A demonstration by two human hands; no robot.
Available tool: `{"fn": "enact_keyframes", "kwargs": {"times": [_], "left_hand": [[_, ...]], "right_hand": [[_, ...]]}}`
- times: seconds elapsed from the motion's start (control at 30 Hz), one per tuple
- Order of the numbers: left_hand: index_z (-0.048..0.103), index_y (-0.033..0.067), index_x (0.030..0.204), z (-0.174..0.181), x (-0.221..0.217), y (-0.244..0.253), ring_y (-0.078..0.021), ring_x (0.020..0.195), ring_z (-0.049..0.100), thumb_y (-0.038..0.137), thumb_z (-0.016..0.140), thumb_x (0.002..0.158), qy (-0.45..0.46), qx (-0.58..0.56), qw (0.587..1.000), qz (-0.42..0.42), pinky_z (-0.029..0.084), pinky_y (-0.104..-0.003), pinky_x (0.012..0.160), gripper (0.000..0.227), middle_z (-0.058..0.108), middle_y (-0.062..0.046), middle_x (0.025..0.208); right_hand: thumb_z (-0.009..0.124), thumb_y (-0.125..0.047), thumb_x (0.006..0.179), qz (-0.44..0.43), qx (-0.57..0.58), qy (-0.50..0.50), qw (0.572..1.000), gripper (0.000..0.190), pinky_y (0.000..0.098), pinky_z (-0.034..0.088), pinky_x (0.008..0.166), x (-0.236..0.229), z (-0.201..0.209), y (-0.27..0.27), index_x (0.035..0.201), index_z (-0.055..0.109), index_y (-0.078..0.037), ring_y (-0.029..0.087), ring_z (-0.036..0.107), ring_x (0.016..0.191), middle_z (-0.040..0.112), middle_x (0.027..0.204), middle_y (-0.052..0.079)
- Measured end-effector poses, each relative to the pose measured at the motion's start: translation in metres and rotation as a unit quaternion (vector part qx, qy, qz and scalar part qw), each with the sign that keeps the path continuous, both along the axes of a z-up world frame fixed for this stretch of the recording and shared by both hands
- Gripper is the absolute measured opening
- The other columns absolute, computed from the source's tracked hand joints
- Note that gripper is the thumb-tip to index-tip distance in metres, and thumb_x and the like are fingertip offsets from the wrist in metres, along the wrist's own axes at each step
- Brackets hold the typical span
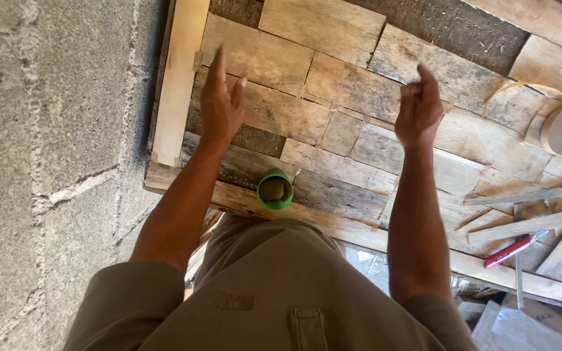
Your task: Applying and trimming wooden strips onto a large wood panel to create a pattern.
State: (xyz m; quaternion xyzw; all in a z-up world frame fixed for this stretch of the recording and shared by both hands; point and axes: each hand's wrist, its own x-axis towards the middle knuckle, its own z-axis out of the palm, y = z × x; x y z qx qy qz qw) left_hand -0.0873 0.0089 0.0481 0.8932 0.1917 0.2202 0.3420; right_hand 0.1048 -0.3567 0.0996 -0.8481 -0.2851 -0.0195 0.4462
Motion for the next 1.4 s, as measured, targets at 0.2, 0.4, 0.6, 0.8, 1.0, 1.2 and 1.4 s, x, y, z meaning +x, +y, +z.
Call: {"fn": "enact_keyframes", "kwargs": {"times": [0.2, 0.4, 0.6, 0.8, 1.0, 1.2, 1.4], "left_hand": [[0.039, 0.0034, 0.161, 0.039, -0.071, -0.02, -0.0433, 0.145, 0.053, 0.015, 0.068, 0.111, 0.011, -0.072, 0.996, 0.053, 0.048, -0.049, 0.118, 0.059, 0.048, -0.026, 0.159], [0.052, 0.0015, 0.151, 0.068, -0.128, -0.061, -0.0382, 0.144, 0.056, 0.017, 0.068, 0.11, 0.023, -0.074, 0.992, 0.095, 0.047, -0.046, 0.12, 0.047, 0.057, -0.022, 0.153], [0.05, 0.0003, 0.153, 0.084, -0.159, -0.117, -0.0355, 0.143, 0.057, 0.016, 0.065, 0.111, -0.021, -0.157, 0.982, 0.099, 0.048, -0.044, 0.12, 0.048, 0.055, -0.021, 0.155], [0.045, -0.0022, 0.156, 0.108, -0.168, -0.173, -0.0331, 0.147, 0.054, 0.017, 0.064, 0.112, -0.05, -0.129, 0.982, 0.131, 0.049, -0.043, 0.122, 0.051, 0.05, -0.02, 0.16], [0.044, -0.0028, 0.155, 0.107, -0.174, -0.208, -0.035, 0.15, 0.052, 0.018, 0.065, 0.113, -0.093, -0.105, 0.982, 0.13, 0.046, -0.045, 0.127, 0.051, 0.048, -0.02, 0.16], [0.049, -0.0034, 0.152, 0.137, -0.175, -0.238, -0.038, 0.148, 0.051, 0.016, 0.067, 0.109, -0.066, 0.011, 0.99, 0.127, 0.043, -0.047, 0.125, 0.05, 0.052, -0.023, 0.156], [0.05, -0.0013, 0.15, 0.151, -0.165, -0.259, -0.0399, 0.147, 0.052, 0.017, 0.066, 0.11, -0.105, 0.013, 0.992, 0.07, 0.046, -0.046, 0.124, 0.047, 0.051, -0.024, 0.157]], "right_hand": [[0.058, 0.003, 0.11, -0.094, 0.01, 0.096, 0.991, 0.036, 0.0259, 0.049, 0.069, -0.116, -0.003, -0.084, 0.145, 0.055, 0.004, 0.011, 0.057, 0.079, 0.066, 0.097, 0.007], [0.056, 0.004, 0.105, -0.174, -0.054, 0.131, 0.975, 0.035, 0.0269, 0.05, 0.065, -0.19, 0.023, -0.153, 0.14, 0.058, 0.002, 0.012, 0.061, 0.076, 0.069, 0.094, 0.009], [0.055, 0.01, 0.095, -0.286, -0.121, 0.015, 0.951, 0.04, 0.0308, 0.053, 0.061, -0.21, 0.019, -0.254, 0.133, 0.064, 0.004, 0.021, 0.066, 0.079, 0.07, 0.104, 0.017], [0.066, 0.002, 0.095, -0.456, -0.28, -0.002, 0.845, 0.038, 0.0497, 0.052, 0.078, -0.209, 0.011, -0.368, 0.132, 0.064, -0.002, 0.036, 0.063, 0.096, 0.062, 0.115, 0.021], [0.08, -0.022, 0.087, -0.532, -0.363, 0.086, 0.76, 0.056, 0.0585, 0.045, 0.087, -0.197, 0.003, -0.426, 0.13, 0.051, -0.002, 0.046, 0.054, 0.109, 0.053, 0.118, 0.026], [0.077, -0.029, 0.088, -0.528, -0.332, 0.17, 0.763, 0.052, 0.0574, 0.044, 0.097, -0.188, -0.013, -0.455, 0.126, 0.051, -0.004, 0.043, 0.058, 0.113, 0.061, 0.119, 0.021], [0.055, -0.021, 0.096, -0.509, -0.279, 0.2, 0.79, 0.038, 0.0602, 0.047, 0.097, -0.179, -0.03, -0.502, 0.126, 0.057, 0.002, 0.054, 0.061, 0.112, 0.064, 0.119, 0.034]]}}
